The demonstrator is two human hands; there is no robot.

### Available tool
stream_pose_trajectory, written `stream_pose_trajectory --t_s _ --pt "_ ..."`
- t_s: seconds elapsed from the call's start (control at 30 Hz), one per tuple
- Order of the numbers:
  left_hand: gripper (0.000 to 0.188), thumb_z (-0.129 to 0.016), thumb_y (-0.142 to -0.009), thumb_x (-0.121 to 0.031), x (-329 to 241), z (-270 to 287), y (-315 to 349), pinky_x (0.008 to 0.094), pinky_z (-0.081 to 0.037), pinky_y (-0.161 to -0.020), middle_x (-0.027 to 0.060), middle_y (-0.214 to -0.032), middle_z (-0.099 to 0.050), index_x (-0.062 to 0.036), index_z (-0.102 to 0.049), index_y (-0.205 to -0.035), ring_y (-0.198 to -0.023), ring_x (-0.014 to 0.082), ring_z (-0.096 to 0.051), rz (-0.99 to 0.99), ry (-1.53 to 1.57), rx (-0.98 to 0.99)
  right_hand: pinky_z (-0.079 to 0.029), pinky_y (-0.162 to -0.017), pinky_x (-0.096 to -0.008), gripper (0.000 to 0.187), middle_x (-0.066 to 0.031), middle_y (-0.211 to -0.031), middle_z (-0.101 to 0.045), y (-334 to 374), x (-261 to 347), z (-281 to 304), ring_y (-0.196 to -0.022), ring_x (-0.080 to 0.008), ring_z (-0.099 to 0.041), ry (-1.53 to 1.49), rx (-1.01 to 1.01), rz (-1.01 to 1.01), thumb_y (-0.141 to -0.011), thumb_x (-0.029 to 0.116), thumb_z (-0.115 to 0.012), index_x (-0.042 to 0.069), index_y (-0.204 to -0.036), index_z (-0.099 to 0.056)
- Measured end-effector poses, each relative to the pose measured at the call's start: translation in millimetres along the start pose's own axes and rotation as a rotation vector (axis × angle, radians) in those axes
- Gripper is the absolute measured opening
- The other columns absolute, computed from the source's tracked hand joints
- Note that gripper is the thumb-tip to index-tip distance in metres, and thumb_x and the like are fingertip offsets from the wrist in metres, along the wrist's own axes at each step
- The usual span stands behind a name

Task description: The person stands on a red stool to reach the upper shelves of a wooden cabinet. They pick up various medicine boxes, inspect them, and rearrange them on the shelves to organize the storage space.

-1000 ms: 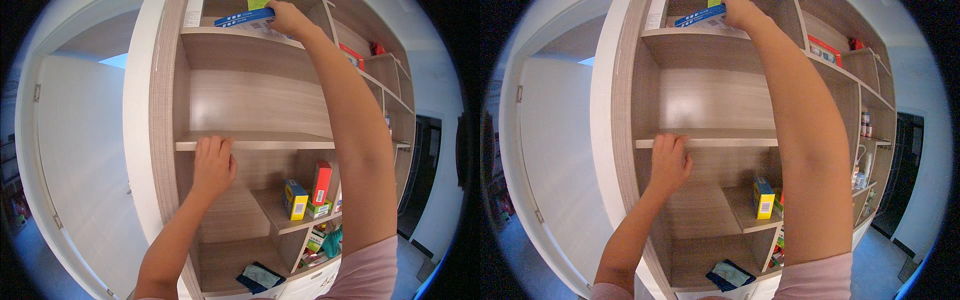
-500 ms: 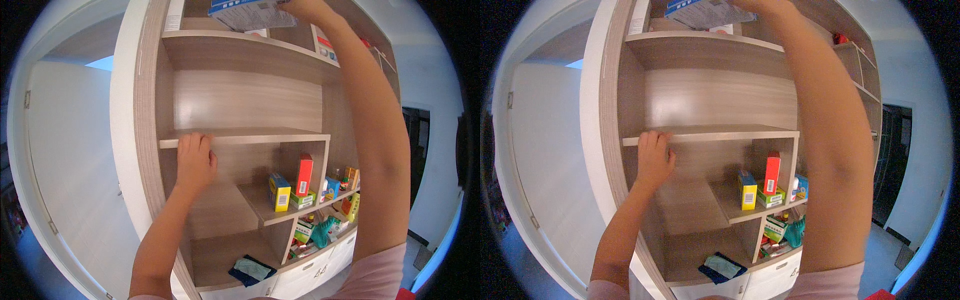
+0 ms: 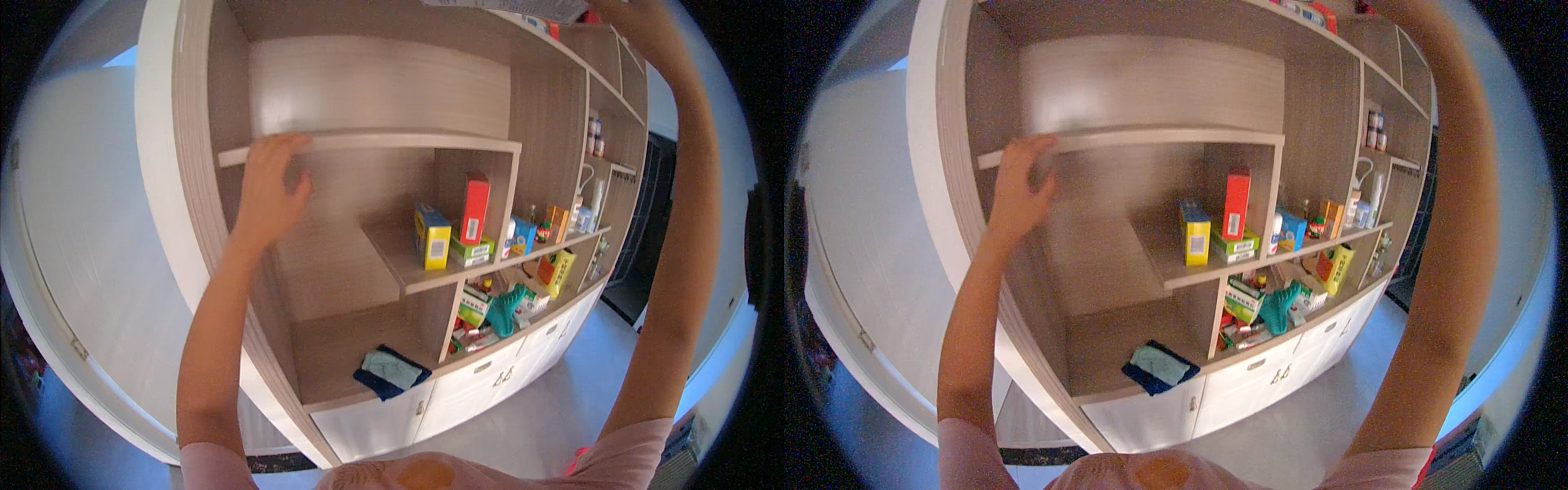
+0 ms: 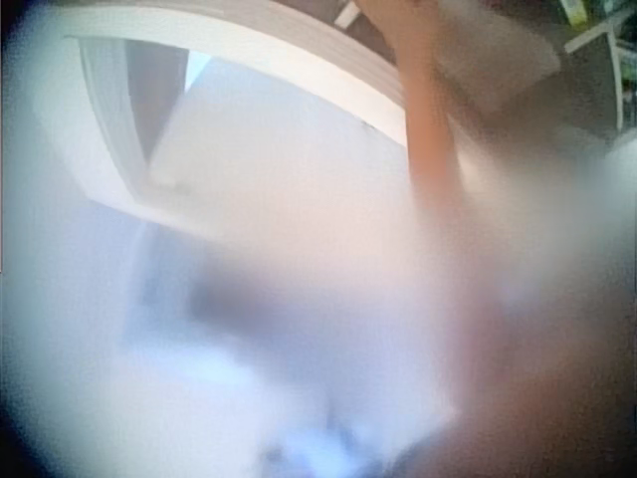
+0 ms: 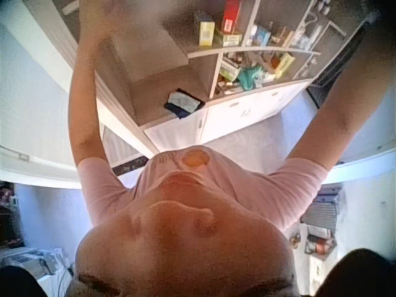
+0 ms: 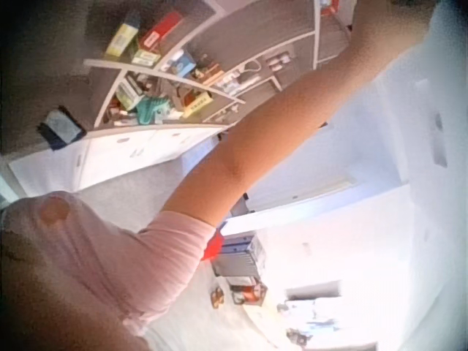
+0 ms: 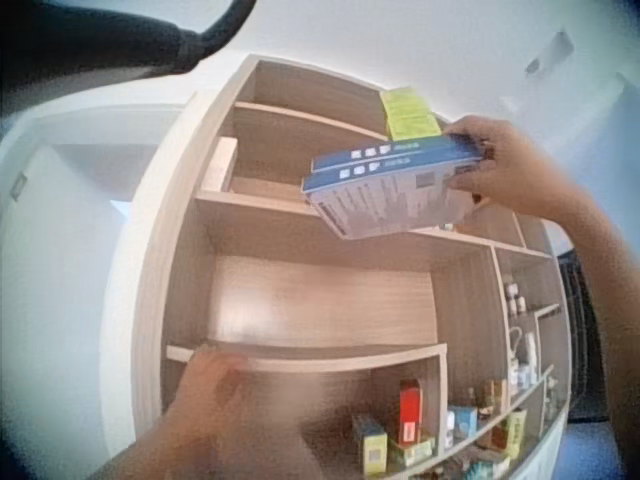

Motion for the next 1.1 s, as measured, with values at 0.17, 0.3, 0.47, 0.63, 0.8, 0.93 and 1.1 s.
stream_pose_trajectory --t_s 0.17,0.3,0.47,0.63,0.8,0.93,1.1 --pt "0.029 -0.057 -0.081 -0.012 -7.0 13.6 -23.8 0.0329 -0.036 -0.096 0.0089 -0.113 -0.054 -0.0054 -0.053 -0.109 -0.107 0.0206 -0.051 0.341 0.689 -0.148 -0.049 -0.072 -0.0275 0.039 -0.0091 -0.093 -0.058 54.9 0.1 11.5 -0.085 -0.0147 -0.058 0.17 0.005 0.285 -0.071 -0.004 -0.063 -0.002 -0.107 -0.05" --pt "0.049 -0.051 -0.086 -0.028 -33.1 44.6 -61.5 0.035 -0.036 -0.098 0.0176 -0.121 -0.047 0.0006 -0.039 -0.123 -0.113 0.0253 -0.047 0.344 1.078 -0.051 -0.048 -0.077 -0.0273 0.041 -0.0076 -0.104 -0.058 114.9 -42.7 -1.0 -0.097 -0.0172 -0.056 -0.166 0.081 0.055 -0.073 0.006 -0.067 0.008 -0.111 -0.053" --pt "0.057 -0.039 -0.09 -0.038 -73.2 64.3 -85.7 0.038 -0.032 -0.102 0.0221 -0.13 -0.037 -0.0012 -0.028 -0.132 -0.118 0.0299 -0.042 0.369 1.198 0.325 -0.045 -0.082 -0.033 0.049 -0.0118 -0.101 -0.057 172.6 -7.7 -6.0 -0.095 -0.0272 -0.056 -0.089 0.077 0.084 -0.058 -0.008 -0.061 0.007 -0.104 -0.056" --pt "0.069 -0.051 -0.083 -0.038 -106.5 31.6 -45.6 0.0389 -0.034 -0.1 0.0208 -0.131 -0.036 -0.0064 -0.02 -0.136 -0.119 0.0301 -0.041 0.462 1.163 0.564 -0.043 -0.088 -0.038 0.054 -0.0153 -0.106 -0.053 230.9 14.7 -25.4 -0.104 -0.0339 -0.051 -0.29 0.259 0.014 -0.053 -0.009 -0.062 0.004 -0.105 -0.054" --pt "0.108 -0.078 -0.064 -0.027 -118.9 -19.1 4.0 0.0369 -0.034 -0.098 0.0226 -0.126 -0.039 0.002 -0.004 -0.137 -0.119 0.0295 -0.039 0.672 1.264 0.743 -0.045 -0.086 -0.0425 0.051 -0.016 -0.104 -0.051 286.9 20.7 -51.7 -0.105 -0.0372 -0.05 -0.418 0.287 0.016 -0.054 -0.01 -0.06 0.003 -0.103 -0.055" --pt "0.11 -0.081 -0.059 -0.023 -125.2 -27.6 38.5 0.0375 -0.033 -0.098 0.0207 -0.124 -0.042 -0.0003 -0.008 -0.137 -0.118 0.0287 -0.039 0.811 1.258 0.78 -0.046 -0.084 -0.0435 0.047 -0.0167 -0.102 -0.051 320.6 31.3 -67.9 -0.103 -0.0389 -0.05 -0.473 0.274 -0.006 -0.056 -0.009 -0.059 0.002 -0.102 -0.055" --pt "0.1 -0.08 -0.059 -0.018 -115.4 -37.9 79.3 0.0364 -0.034 -0.098 0.0176 -0.123 -0.044 -0.0015 -0.018 -0.136 -0.117 0.0277 -0.041 0.938 1.26 0.741 -0.046 -0.085 -0.0412 0.045 -0.0144 -0.102 -0.052 352.5 41.5 -81.2 -0.103 -0.0368 -0.05 -0.473 0.351 -0.044 -0.057 -0.009 -0.058 0.003 -0.1 -0.056"
Point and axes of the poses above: each hand's wrist, its own y-axis away from the middle knuckle, its own z-axis out of the back of the hand, x = y × z, the point moved 3 cm from there along -y, towards the middle knuckle
